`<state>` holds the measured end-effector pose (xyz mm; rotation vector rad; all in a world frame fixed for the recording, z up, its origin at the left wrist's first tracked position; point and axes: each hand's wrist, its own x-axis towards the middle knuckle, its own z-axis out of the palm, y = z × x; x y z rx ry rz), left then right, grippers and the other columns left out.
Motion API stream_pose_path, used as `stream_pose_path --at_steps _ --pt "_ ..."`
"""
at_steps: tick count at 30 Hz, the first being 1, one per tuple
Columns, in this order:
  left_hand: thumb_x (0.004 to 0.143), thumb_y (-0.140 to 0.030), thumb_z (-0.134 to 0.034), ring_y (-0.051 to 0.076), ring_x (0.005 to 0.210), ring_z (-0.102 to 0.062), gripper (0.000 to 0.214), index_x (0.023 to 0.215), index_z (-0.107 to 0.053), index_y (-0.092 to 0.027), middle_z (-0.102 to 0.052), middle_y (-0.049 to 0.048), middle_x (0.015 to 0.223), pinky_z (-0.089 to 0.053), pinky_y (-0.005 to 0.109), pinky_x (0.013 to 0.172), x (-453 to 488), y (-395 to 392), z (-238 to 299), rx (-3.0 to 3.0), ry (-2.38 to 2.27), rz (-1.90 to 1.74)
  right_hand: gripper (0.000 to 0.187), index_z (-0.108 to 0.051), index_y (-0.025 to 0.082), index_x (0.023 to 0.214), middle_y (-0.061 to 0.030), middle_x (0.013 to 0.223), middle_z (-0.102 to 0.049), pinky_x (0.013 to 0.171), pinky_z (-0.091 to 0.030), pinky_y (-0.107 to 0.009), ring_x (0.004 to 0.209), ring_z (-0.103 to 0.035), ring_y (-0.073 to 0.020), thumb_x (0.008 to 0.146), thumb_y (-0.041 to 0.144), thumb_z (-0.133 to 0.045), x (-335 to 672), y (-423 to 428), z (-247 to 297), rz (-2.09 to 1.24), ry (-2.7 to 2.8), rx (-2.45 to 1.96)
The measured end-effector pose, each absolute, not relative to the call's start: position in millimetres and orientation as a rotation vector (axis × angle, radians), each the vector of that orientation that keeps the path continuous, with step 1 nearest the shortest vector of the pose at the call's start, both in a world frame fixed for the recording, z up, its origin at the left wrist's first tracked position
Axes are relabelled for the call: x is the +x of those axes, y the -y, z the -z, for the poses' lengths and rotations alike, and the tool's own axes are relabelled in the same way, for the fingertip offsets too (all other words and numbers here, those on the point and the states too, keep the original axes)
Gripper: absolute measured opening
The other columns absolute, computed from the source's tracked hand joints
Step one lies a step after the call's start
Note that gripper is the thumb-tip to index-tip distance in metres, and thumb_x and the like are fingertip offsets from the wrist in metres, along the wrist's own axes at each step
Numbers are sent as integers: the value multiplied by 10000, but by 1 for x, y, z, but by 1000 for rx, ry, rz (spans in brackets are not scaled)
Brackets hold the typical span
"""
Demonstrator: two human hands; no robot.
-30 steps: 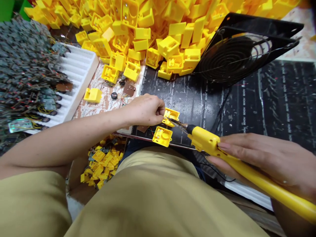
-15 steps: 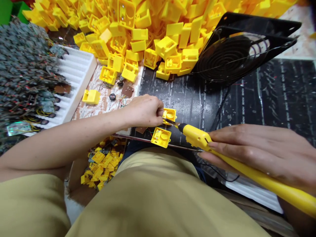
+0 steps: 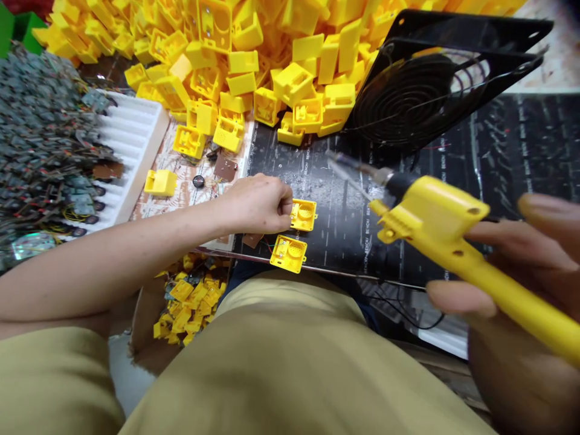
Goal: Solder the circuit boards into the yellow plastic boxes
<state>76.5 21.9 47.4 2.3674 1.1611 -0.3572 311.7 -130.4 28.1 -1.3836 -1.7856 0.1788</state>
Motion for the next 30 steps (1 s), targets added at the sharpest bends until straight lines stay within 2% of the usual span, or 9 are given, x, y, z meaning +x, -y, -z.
stream_pose_path --at_steps 3,5,7,9,14,18,21,25,30 --pt "709 -196 -624 122 523 -562 52 668 -657 -197 -625 -36 551 -383 248 583 77 -22 -49 2368 -1166 374 651 -346 308 1507 -22 958 -716 694 -581 -251 702 -689 -138 923 277 -631 289 122 -26 -176 1897 -1304" --pt "717 -204 -625 125 533 -569 54 679 -662 -197 -643 -31 574 -369 245 565 77 -23 -50 2369 -1168 393 517 -504 272 1373 21 881 -724 673 -547 -189 620 -655 -91 893 151 -654 278 109 -19 -148 2004 -1235" --pt "719 -209 -620 125 541 -573 58 693 -671 -198 -654 -28 585 -358 238 552 77 -23 -51 2372 -1157 402 330 -583 236 1192 16 890 -725 679 -543 -184 662 -669 -94 887 132 -654 269 97 -9 -143 2023 -1203" --pt "721 -213 -610 121 540 -567 68 694 -671 -198 -658 -29 583 -350 233 547 77 -23 -52 2377 -1136 404 249 -569 214 1144 -29 958 -718 738 -569 -243 798 -698 -148 906 196 -642 261 86 3 -177 2019 -1217" --pt "732 -237 -610 117 551 -551 67 699 -648 -192 -653 -17 613 -317 233 539 77 -24 -50 2410 -1140 408 338 -495 218 1235 -85 1106 -675 922 -553 -403 1024 -662 -238 911 169 -580 246 71 18 -240 2092 -1227" --pt "761 -206 -584 128 628 -589 94 840 -631 -186 -687 -12 736 -350 232 584 68 -30 -51 2435 -950 422 367 -491 210 1247 -86 1095 -673 870 -564 -377 980 -665 -231 898 153 -589 242 70 18 -241 2096 -1234" --pt "792 -240 -617 175 820 -628 165 946 -605 -180 -705 24 883 -417 258 734 56 -35 -51 2504 -663 433 417 -483 218 1270 -93 1143 -664 866 -569 -386 1014 -665 -246 883 191 -636 244 73 18 -250 2083 -1259" --pt "824 -220 -607 211 909 -598 90 906 -607 -182 -689 48 870 -400 325 893 47 -35 -48 2736 -515 402 436 -475 230 1285 -88 1181 -656 844 -570 -366 1013 -668 -238 886 223 -651 245 75 19 -257 2070 -1285" --pt "830 -177 -606 162 821 -622 61 868 -653 -191 -700 11 797 -433 269 820 47 -40 -44 2524 -494 335 405 -483 209 1270 -91 1157 -668 817 -569 -325 954 -680 -210 899 234 -645 247 74 19 -251 2093 -1260"
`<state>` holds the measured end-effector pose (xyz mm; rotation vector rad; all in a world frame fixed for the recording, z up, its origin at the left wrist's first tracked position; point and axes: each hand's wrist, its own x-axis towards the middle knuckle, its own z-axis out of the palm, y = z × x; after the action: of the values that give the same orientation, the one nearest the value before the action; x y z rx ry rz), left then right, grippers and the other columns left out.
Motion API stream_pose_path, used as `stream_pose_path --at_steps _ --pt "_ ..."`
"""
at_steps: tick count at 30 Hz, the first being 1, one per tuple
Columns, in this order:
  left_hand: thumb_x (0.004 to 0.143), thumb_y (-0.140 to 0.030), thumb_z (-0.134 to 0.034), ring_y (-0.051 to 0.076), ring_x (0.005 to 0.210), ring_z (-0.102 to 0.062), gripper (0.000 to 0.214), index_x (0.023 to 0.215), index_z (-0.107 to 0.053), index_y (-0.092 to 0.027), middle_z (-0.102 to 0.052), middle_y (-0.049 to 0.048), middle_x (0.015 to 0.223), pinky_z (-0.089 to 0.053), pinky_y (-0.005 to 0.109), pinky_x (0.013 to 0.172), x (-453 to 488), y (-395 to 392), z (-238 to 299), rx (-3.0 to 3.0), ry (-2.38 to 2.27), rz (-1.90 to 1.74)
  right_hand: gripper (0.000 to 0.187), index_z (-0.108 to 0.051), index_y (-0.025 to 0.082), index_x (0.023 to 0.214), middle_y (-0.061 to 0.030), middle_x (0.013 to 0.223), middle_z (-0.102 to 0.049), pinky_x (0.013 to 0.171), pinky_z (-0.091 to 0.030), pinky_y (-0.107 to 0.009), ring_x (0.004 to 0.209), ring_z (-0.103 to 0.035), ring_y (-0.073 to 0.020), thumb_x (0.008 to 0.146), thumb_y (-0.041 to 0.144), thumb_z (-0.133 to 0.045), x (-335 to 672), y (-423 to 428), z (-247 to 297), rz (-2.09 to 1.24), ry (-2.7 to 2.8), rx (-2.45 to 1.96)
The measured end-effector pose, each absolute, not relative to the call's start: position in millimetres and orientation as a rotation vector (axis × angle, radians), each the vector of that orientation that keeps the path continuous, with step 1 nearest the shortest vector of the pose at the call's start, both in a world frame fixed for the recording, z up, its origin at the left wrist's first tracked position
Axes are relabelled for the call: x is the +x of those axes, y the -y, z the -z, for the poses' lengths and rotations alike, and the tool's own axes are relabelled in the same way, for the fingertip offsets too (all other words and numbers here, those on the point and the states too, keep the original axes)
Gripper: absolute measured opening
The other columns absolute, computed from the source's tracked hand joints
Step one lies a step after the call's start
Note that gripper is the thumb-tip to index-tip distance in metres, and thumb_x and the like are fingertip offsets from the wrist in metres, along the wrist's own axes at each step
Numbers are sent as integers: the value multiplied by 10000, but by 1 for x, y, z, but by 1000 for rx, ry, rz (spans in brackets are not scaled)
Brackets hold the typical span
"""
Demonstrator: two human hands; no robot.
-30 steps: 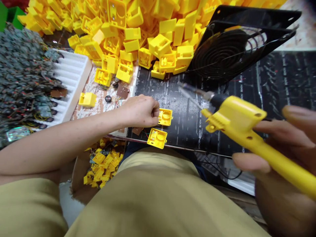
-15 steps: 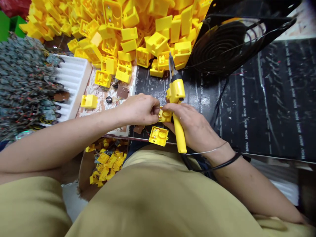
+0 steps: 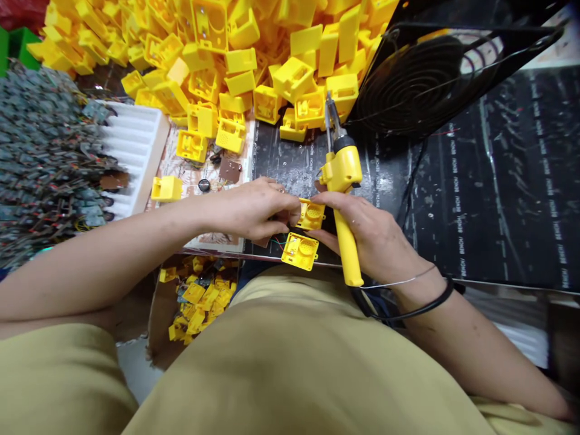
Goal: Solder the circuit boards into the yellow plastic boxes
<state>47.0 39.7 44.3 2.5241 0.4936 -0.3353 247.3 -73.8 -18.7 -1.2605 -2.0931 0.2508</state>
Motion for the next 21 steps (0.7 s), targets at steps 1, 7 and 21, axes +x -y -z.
stream_pose_path --at_steps 1,7,21 --pt "834 -190 -609 146 789 -632 69 878 -662 -190 -704 3 798 -443 245 772 47 -43 -44 2417 -511 329 403 -487 204 1266 -95 1158 -669 820 -570 -323 955 -681 -208 898 234 -648 248 73 19 -250 2097 -1254" --pt "860 -231 -581 119 814 -681 194 1026 -662 -173 -725 7 931 -483 195 708 44 -53 -44 2123 -529 401 400 -499 213 1269 -90 1144 -677 843 -573 -333 955 -684 -207 903 267 -651 249 73 21 -273 2081 -1242" --pt "896 -61 -414 277 1009 -614 302 859 -698 -159 -690 69 821 -335 576 1129 54 -17 -52 3250 -334 639 383 -523 212 1254 -75 1125 -683 827 -565 -328 939 -681 -204 899 256 -659 250 73 21 -275 2088 -1212"
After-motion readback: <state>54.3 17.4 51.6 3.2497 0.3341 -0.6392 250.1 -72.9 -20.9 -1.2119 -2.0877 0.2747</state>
